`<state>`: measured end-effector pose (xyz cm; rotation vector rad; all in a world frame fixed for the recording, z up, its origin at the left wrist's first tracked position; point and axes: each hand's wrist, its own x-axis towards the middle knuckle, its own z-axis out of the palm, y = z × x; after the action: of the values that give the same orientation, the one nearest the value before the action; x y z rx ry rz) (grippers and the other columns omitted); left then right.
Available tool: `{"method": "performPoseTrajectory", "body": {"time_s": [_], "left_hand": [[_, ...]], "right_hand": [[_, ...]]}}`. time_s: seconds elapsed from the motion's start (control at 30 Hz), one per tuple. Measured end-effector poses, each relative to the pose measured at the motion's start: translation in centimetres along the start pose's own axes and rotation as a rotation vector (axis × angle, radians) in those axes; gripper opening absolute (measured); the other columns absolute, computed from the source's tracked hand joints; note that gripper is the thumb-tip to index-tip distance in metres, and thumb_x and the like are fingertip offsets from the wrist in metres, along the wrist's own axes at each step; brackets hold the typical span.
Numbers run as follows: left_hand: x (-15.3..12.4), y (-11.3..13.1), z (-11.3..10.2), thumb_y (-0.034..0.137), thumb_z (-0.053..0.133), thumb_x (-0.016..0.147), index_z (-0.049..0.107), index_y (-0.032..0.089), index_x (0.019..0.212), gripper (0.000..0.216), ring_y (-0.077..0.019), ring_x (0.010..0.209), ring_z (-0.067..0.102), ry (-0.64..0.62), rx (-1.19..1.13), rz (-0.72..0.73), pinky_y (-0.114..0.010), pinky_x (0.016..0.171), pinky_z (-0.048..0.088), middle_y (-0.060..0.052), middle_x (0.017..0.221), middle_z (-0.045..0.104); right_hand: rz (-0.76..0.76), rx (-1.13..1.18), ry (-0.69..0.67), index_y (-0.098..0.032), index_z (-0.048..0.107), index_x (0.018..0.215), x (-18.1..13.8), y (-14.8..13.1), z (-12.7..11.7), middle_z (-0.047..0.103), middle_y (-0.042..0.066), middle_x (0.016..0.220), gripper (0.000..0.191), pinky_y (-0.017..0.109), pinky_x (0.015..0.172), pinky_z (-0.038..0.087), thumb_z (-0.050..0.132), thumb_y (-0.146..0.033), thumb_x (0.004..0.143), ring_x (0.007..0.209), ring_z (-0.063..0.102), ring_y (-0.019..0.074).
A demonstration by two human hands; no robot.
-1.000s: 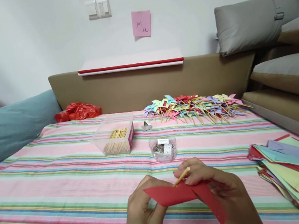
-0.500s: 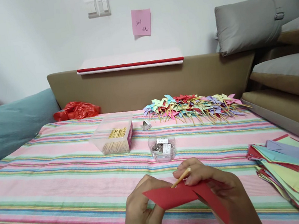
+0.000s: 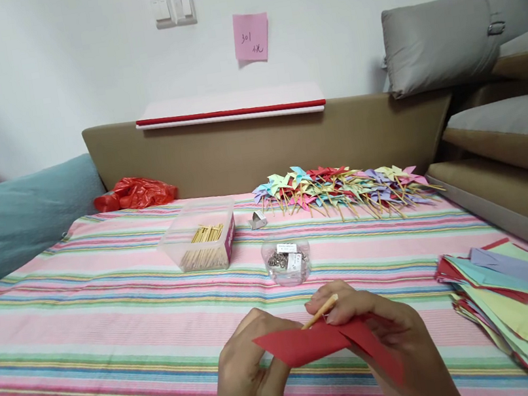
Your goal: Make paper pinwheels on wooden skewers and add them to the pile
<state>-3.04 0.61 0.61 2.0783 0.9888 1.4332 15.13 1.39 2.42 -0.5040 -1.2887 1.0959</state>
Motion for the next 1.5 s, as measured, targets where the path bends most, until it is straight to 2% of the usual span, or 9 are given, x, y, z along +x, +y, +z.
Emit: {"method": "performPoseTrajectory", "body": {"time_s": [0.23,0.4,0.5,0.6,0.67,0.77,0.87,1.13,1.5], "left_hand": [[-0.3,-0.2,-0.4,0.006,0.059,0.092,0.065,0.022,0.102,0.020,-0.0155,0.075,0.064,0.024,0.090,0.125,-0.026,0.067,0.051,-0.002,0.086,0.072],[-0.3,-0.1,-0.5,0.003,0.060,0.090,0.066,0.022,0.106,0.026,-0.0176,0.076,0.065,0.030,0.112,0.140,-0.028,0.067,0.051,-0.003,0.088,0.073],[-0.1,0.2,-0.5,0.003,0.059,0.091,0.067,0.022,0.100,0.023,-0.0174,0.075,0.065,0.023,0.111,0.130,-0.029,0.067,0.051,-0.003,0.086,0.073],[0.0,0.5,-0.6,0.001,0.058,0.091,0.067,0.022,0.099,0.024,-0.0167,0.075,0.065,0.027,0.110,0.134,-0.028,0.067,0.050,-0.003,0.086,0.072],[0.1,0.4,-0.6,0.000,0.058,0.090,0.066,0.021,0.102,0.026,-0.0168,0.076,0.064,0.021,0.122,0.149,-0.028,0.068,0.050,-0.003,0.087,0.072],[0.0,0.2,-0.9,-0.002,0.058,0.089,0.066,0.021,0.107,0.030,-0.0179,0.079,0.065,-0.002,0.141,0.185,-0.029,0.070,0.051,-0.005,0.091,0.073],[-0.2,0.0,-1.3,-0.003,0.056,0.087,0.065,0.021,0.107,0.032,-0.0182,0.077,0.064,-0.011,0.158,0.199,-0.030,0.070,0.051,-0.005,0.090,0.072],[-0.4,0.6,-2.1,0.008,0.060,0.090,0.064,0.021,0.101,0.018,-0.0188,0.072,0.065,-0.031,0.246,0.212,-0.030,0.068,0.052,-0.004,0.082,0.073],[-0.4,0.3,-2.0,0.000,0.059,0.089,0.063,0.014,0.106,0.022,-0.0159,0.081,0.063,-0.032,0.283,0.318,-0.029,0.074,0.053,-0.005,0.088,0.072]], "right_hand": [[0.023,0.118,-0.001,-0.029,0.079,0.092,-0.6,1.2,0.2,0.079,0.006,0.095,0.008,0.033,0.085,0.059,0.072,-0.029,0.088,0.096,0.072,0.0222],[0.015,0.141,0.016,-0.028,0.076,0.090,-0.5,1.1,0.8,0.078,0.006,0.095,0.007,0.033,0.077,0.061,0.075,-0.023,0.085,0.091,0.074,0.0228],[0.106,0.152,0.093,-0.031,0.069,0.097,-0.6,0.9,1.3,0.078,0.003,0.093,0.017,0.033,0.073,0.062,0.076,-0.023,0.084,0.087,0.074,0.0212],[0.180,0.088,0.165,-0.033,0.066,0.115,-0.8,0.8,1.4,0.078,0.001,0.091,0.035,0.038,0.084,0.061,0.079,-0.026,0.082,0.090,0.074,0.0218],[0.170,0.040,0.125,-0.033,0.069,0.119,-0.8,0.7,1.2,0.078,0.002,0.094,0.037,0.038,0.086,0.061,0.078,-0.028,0.084,0.091,0.073,0.0222],[0.090,-0.002,-0.024,-0.033,0.075,0.108,-0.7,0.7,0.6,0.077,0.002,0.100,0.021,0.033,0.082,0.061,0.071,-0.025,0.090,0.092,0.072,0.0210],[0.015,-0.048,-0.093,-0.034,0.076,0.104,-0.6,0.7,0.1,0.077,0.002,0.100,0.018,0.032,0.086,0.058,0.070,-0.025,0.090,0.100,0.069,0.0212],[-0.088,-0.051,-0.132,-0.037,0.075,0.106,-0.4,0.7,0.1,0.079,0.001,0.099,0.019,0.037,0.090,0.054,0.071,-0.030,0.089,0.101,0.066,0.0240],[-0.103,-0.005,-0.176,-0.033,0.071,0.108,-0.5,1.2,-0.1,0.078,0.000,0.100,0.016,0.034,0.094,0.049,0.065,-0.029,0.094,0.100,0.062,0.0207]]}}
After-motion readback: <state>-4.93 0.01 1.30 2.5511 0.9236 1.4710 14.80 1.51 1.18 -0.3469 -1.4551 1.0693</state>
